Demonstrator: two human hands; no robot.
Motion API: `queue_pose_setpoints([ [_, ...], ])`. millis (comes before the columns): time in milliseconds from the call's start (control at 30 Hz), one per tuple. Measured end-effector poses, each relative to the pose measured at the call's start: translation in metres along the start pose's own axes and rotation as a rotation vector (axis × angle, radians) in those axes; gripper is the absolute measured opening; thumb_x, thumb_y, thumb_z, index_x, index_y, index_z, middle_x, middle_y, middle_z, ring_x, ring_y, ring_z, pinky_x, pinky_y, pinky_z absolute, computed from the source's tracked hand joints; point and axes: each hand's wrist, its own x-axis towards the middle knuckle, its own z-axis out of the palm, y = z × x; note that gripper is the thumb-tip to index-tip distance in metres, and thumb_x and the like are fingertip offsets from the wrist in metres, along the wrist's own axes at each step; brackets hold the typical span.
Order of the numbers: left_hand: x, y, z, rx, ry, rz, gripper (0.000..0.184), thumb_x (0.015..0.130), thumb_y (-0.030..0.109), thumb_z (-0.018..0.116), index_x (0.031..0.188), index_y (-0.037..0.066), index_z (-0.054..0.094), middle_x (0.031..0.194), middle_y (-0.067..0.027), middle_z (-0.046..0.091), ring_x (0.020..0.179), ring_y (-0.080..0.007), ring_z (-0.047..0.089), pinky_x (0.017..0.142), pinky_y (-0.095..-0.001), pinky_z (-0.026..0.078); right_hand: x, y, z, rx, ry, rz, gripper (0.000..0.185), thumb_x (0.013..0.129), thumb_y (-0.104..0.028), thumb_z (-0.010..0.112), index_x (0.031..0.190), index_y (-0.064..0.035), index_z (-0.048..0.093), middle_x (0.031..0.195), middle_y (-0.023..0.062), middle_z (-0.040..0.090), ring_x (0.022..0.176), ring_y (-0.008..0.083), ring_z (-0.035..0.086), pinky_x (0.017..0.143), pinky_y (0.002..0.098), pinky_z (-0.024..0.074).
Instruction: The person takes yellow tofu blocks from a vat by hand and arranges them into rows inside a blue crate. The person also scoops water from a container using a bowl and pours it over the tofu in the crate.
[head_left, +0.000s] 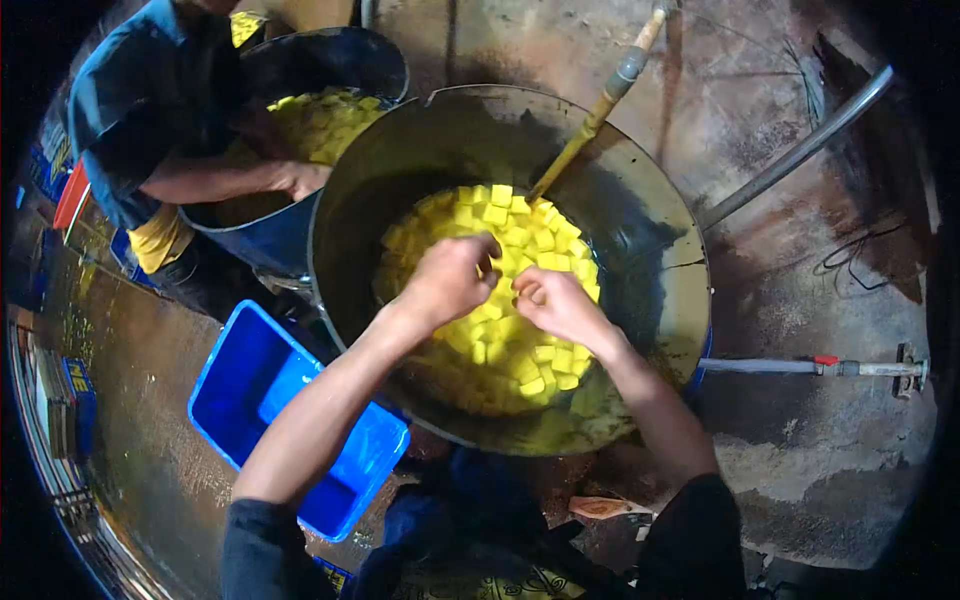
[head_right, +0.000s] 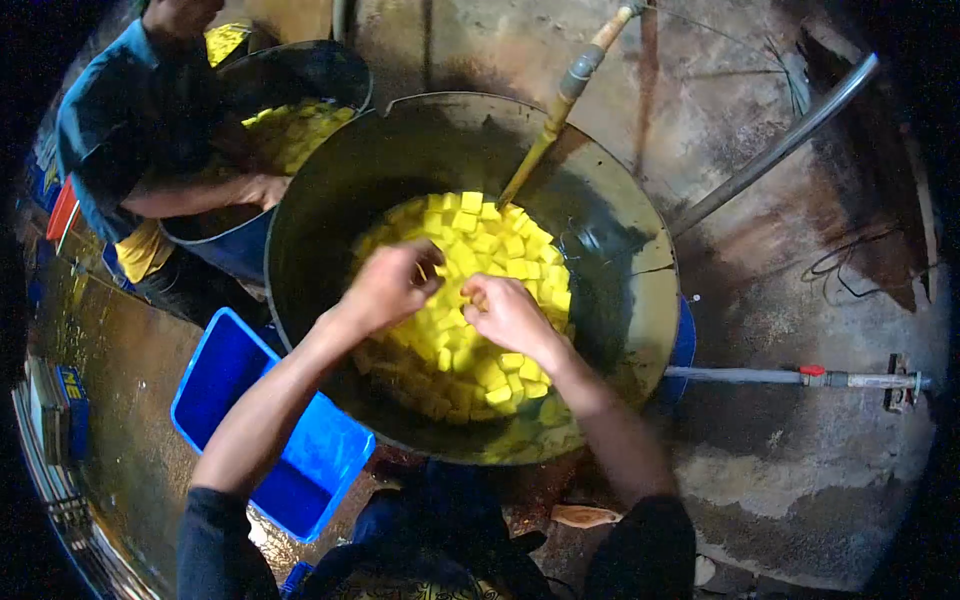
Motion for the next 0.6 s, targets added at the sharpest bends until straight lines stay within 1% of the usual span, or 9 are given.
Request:
queue_pose_setpoints([
  [67, 0.039, -0.021, 0.050, 0.282, -0.444, -0.199, 0.029, 0.076, 0.020, 0.068, 0.099, 0.003, 0.064, 0.091, -0.0190, 0.067, 0.082, -0.0330, 0.065, 0.076, -0.0400, 0.052, 0.032, 0.069, 0.011, -0.234, -0.360, 0.219, 0.032, 0.075, -0.020, 0.061, 0.097, 0.0038, 0.061, 0.088, 0.0223, 0.065, 0.081, 0.0334, 0.065, 0.073, 0.0406, 0.0516],
  [133, 0.047, -0.052, 0.100, 0.375, -0.710, -0.294, 0.029, 0.077, 0.020, 0.064, 0.099, 0.002, 0.065, 0.100, -0.0197, 0.066, 0.094, -0.0313, 0.065, 0.082, -0.0377, 0.052, 0.045, 0.119, 0.037, -0.360, -0.561, 0.318, 0.039, 0.077, -0.017, 0.057, 0.108, 0.0060, 0.054, 0.096, 0.0216, 0.061, 0.088, 0.0285, 0.062, 0.081, 0.0402, 0.0514],
  [167, 0.042, -0.099, 0.151, 0.359, -0.914, -0.320, 0.041, 0.075, 0.036, 0.073, 0.099, 0.004, 0.065, 0.093, -0.0152, 0.067, 0.094, -0.0302, 0.063, 0.085, -0.0406, 0.050, 0.050, 0.143, 0.055, -0.350, -0.595, 0.366, 0.043, 0.078, -0.019, 0.058, 0.113, 0.0046, 0.051, 0.097, 0.0214, 0.061, 0.089, 0.0290, 0.061, 0.081, 0.0410, 0.0512],
  [233, 0.022, -0.107, 0.179, 0.446, -1.021, -0.242, 0.051, 0.073, 0.045, 0.074, 0.102, 0.005, 0.064, 0.096, -0.0137, 0.067, 0.089, -0.0261, 0.064, 0.079, -0.0388, 0.052, 0.053, 0.178, 0.089, -0.291, -0.645, 0.482, 0.052, 0.080, -0.023, 0.059, 0.124, 0.0023, 0.045, 0.101, 0.0224, 0.060, 0.092, 0.0311, 0.060, 0.083, 0.0435, 0.0499],
  [333, -0.055, -0.162, 0.267, 0.451, -0.594, -0.312, 0.030, 0.087, 0.029, 0.056, 0.107, 0.008, 0.061, 0.098, -0.0115, 0.065, 0.087, -0.0273, 0.063, 0.073, -0.0406, 0.052, 0.037, 0.181, 0.125, -0.239, -0.503, 0.566, 0.065, 0.082, -0.035, 0.061, 0.133, -0.0005, 0.039, 0.118, 0.0242, 0.054, 0.109, 0.0371, 0.053, 0.094, 0.0475, 0.0441],
  [367, -0.045, -0.135, 0.262, 0.490, -0.754, -0.621, 0.025, 0.090, 0.024, 0.051, 0.105, 0.008, 0.062, 0.099, -0.0111, 0.065, 0.087, -0.0275, 0.063, 0.071, -0.0415, 0.052, 0.027, 0.202, 0.155, -0.252, -0.441, 0.577, 0.064, 0.081, -0.032, 0.063, 0.132, -0.0004, 0.040, 0.120, 0.0226, 0.053, 0.112, 0.0376, 0.051, 0.096, 0.0471, 0.0428],
  [467, -0.056, -0.155, 0.266, 0.472, -0.935, -0.393, 0.024, 0.092, 0.023, 0.046, 0.102, 0.008, 0.062, 0.098, -0.0107, 0.065, 0.081, -0.0251, 0.064, 0.066, -0.0410, 0.052, 0.013, 0.235, 0.190, -0.241, -0.404, 0.508, 0.057, 0.076, -0.026, 0.066, 0.124, -0.0012, 0.047, 0.111, 0.0209, 0.058, 0.106, 0.0372, 0.055, 0.093, 0.0432, 0.0452],
  [500, -0.059, -0.162, 0.269, 0.470, -0.942, -0.399, 0.024, 0.092, 0.023, 0.046, 0.102, 0.008, 0.062, 0.098, -0.0107, 0.065, 0.081, -0.0251, 0.064, 0.066, -0.0410, 0.052, 0.015, 0.243, 0.187, -0.226, -0.409, 0.435, 0.051, 0.073, -0.023, 0.067, 0.118, -0.0019, 0.053, 0.100, 0.0207, 0.064, 0.096, 0.0362, 0.061, 0.086, 0.0396, 0.0488],
  [600, -0.063, -0.172, 0.268, 0.398, -0.826, -0.526, 0.020, 0.084, 0.017, 0.056, 0.099, 0.011, 0.067, 0.092, -0.0096, 0.068, 0.090, -0.0234, 0.067, 0.077, -0.0430, 0.053, 0.043, 0.231, 0.137, 0.006, -0.377, 0.480, 0.047, 0.070, -0.015, 0.068, 0.114, -0.0036, 0.056, 0.100, 0.0178, 0.063, 0.097, 0.0334, 0.060, 0.086, 0.0375, 0.0482],
])
